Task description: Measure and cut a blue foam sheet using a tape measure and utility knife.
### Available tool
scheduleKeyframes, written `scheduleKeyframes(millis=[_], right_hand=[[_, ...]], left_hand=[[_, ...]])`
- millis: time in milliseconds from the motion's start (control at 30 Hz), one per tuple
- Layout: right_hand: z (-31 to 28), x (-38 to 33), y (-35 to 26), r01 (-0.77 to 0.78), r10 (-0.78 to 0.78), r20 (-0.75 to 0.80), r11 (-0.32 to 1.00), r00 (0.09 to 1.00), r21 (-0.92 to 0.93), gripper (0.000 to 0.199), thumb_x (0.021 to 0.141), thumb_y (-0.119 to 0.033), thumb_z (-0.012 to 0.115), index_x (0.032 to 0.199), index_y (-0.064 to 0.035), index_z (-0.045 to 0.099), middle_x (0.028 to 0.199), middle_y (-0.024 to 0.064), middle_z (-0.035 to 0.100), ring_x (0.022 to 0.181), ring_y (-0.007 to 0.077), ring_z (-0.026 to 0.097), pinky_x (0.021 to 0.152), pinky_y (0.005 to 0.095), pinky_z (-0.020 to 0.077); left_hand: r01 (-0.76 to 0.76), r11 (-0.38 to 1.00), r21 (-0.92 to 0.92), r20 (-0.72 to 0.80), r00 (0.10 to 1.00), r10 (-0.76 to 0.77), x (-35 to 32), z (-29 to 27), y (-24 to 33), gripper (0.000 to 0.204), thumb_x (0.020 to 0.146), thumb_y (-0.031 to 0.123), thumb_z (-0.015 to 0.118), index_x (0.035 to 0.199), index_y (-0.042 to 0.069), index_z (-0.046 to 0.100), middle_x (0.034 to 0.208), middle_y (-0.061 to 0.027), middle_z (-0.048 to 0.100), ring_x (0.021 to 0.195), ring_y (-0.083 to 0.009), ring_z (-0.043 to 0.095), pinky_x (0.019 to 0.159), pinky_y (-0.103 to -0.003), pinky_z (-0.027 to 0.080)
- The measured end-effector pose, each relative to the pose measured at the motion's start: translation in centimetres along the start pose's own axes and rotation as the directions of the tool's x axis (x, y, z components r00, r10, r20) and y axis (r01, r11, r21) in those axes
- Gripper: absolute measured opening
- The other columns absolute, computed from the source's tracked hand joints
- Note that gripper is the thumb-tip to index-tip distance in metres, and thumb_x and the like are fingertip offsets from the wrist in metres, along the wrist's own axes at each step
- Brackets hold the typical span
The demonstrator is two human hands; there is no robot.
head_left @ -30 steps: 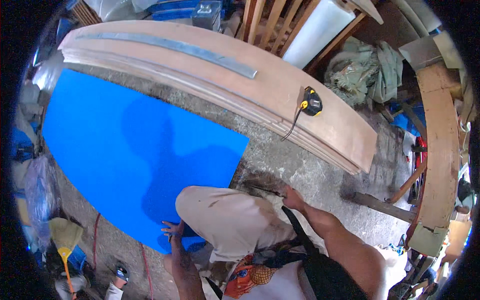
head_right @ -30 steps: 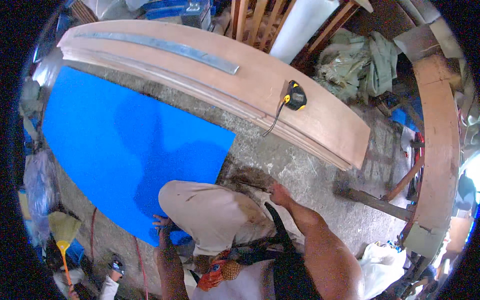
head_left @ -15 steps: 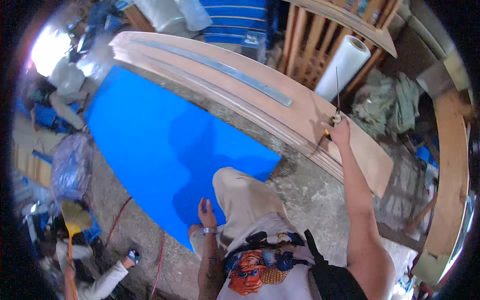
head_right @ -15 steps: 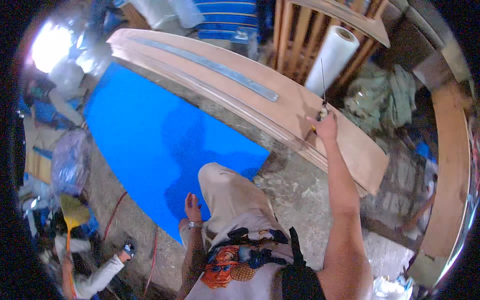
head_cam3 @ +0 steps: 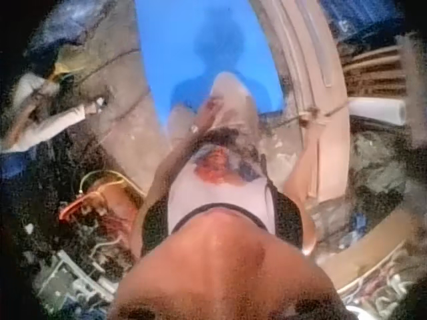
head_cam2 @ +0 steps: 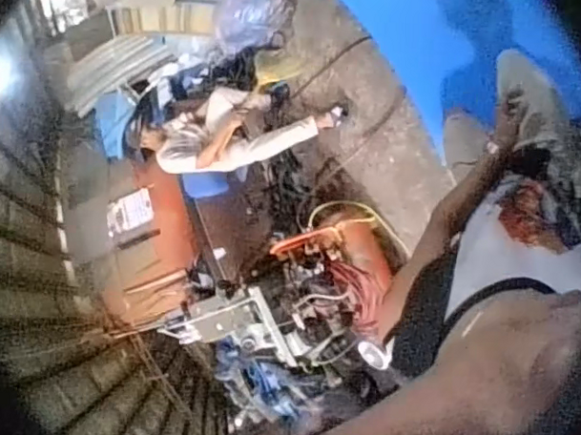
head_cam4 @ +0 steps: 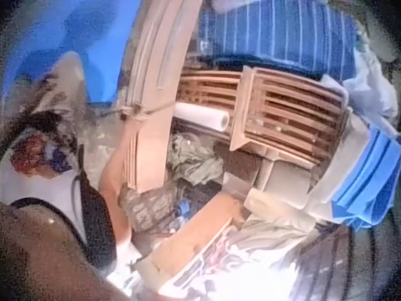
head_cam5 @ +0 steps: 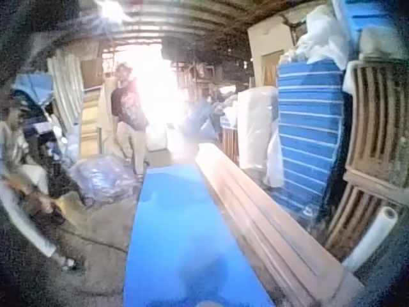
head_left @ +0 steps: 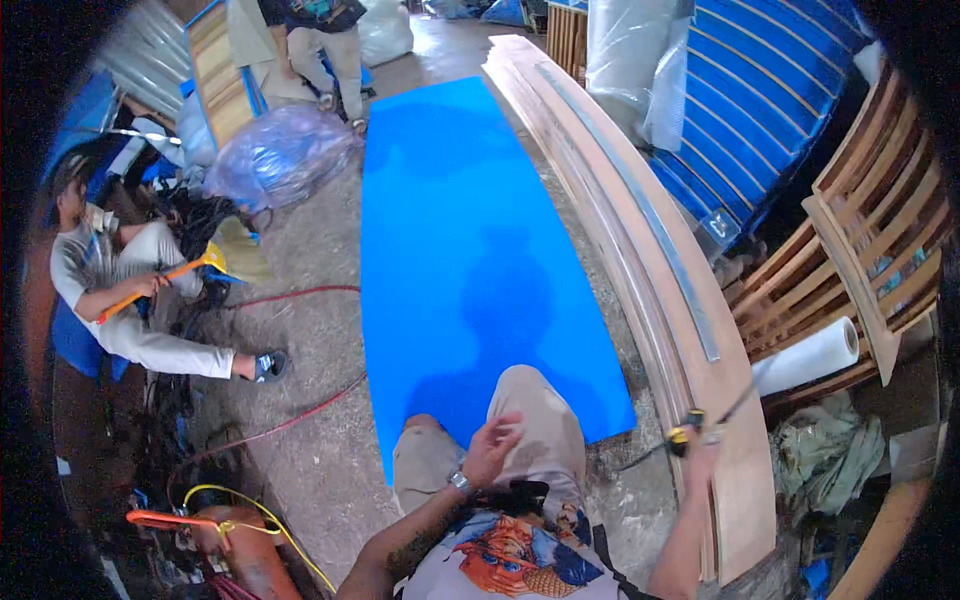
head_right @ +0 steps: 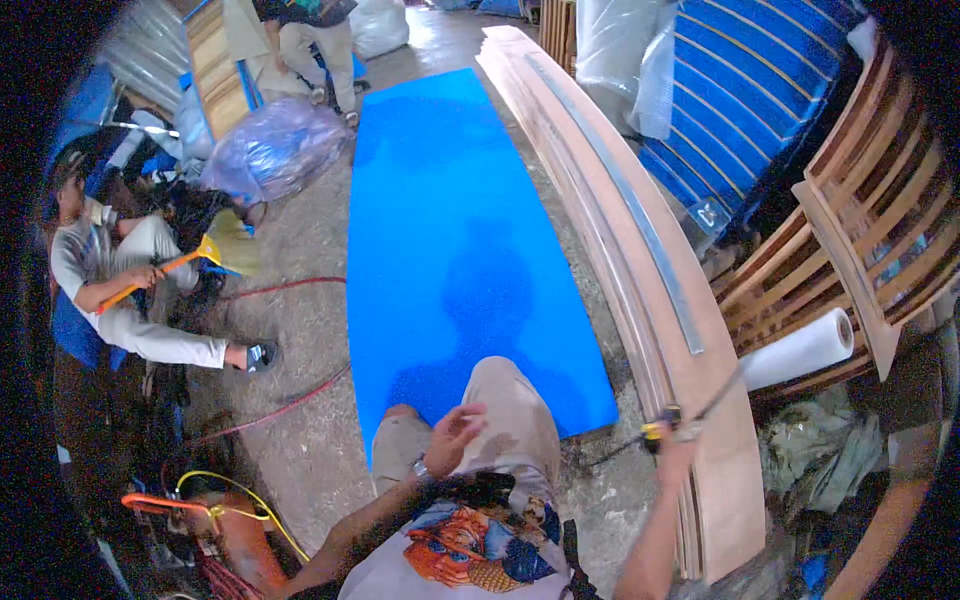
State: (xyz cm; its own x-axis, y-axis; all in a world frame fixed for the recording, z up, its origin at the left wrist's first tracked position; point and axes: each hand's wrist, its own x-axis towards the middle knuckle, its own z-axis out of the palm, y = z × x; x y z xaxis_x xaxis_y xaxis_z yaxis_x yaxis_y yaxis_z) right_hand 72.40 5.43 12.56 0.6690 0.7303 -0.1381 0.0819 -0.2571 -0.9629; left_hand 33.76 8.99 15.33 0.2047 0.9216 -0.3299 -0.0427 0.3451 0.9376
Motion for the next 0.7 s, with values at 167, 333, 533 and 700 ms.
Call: scheduleKeyframes(millis=[167,333,533,700], right_hand=[[12.1,-13.8,-2.2,0.181,0.0,0.464,0.921,0.886,-0.346,0.047,0.071,-0.025,0.073,0.102,0.0027,0.05,0.092,0.0138,0.06,0.083,0.0228,0.058,0.078,0.0363,0.0456],[12.8,-17.0,1.9,-0.001,0.208,0.668,0.955,0.714,-0.296,0.047,0.072,-0.033,0.069,0.101,0.0006,0.053,0.094,0.0137,0.06,0.089,0.0227,0.057,0.082,0.0347,0.0433],[12.9,-18.7,-5.6,-0.064,0.152,0.938,0.988,0.311,-0.139,0.025,0.077,-0.024,0.067,0.09,-0.005,0.056,0.085,0.0061,0.06,0.079,0.0126,0.054,0.072,0.0292,0.0446],[13.3,-19.5,-5.1,0.033,0.22,0.897,0.967,0.383,-0.251,0.034,0.075,-0.024,0.07,0.097,-0.0031,0.053,0.092,0.0091,0.06,0.082,0.0139,0.055,0.077,0.0291,0.0445]], left_hand=[[0.06,0.992,0.114,0.172,0.982,-0.08,-1.7,4.0,0.4,0.048,0.084,0.031,0.059,0.121,0.002,0.046,0.112,-0.0092,0.054,0.106,-0.0167,0.05,0.088,-0.031,0.042],[0.658,0.725,-0.204,0.493,0.708,-0.505,-5.9,-2.4,-1.8,0.054,0.088,0.038,0.048,0.124,-0.002,0.041,0.129,-0.0129,0.042,0.114,-0.0198,0.045,0.095,-0.029,0.036],[0.231,0.971,-0.067,0.606,0.782,-0.144,-8.1,-5.5,-4.3,0.044,0.092,0.034,0.042,0.12,0.002,0.049,0.126,-0.0103,0.047,0.115,-0.0174,0.044,0.097,-0.031,0.034],[0.076,0.953,0.294,0.569,0.787,-0.238,-6.9,-6.9,-2.4,0.03,0.093,0.022,0.043,0.114,0.001,0.051,0.115,-0.0106,0.051,0.106,-0.0173,0.047,0.093,-0.032,0.036]])
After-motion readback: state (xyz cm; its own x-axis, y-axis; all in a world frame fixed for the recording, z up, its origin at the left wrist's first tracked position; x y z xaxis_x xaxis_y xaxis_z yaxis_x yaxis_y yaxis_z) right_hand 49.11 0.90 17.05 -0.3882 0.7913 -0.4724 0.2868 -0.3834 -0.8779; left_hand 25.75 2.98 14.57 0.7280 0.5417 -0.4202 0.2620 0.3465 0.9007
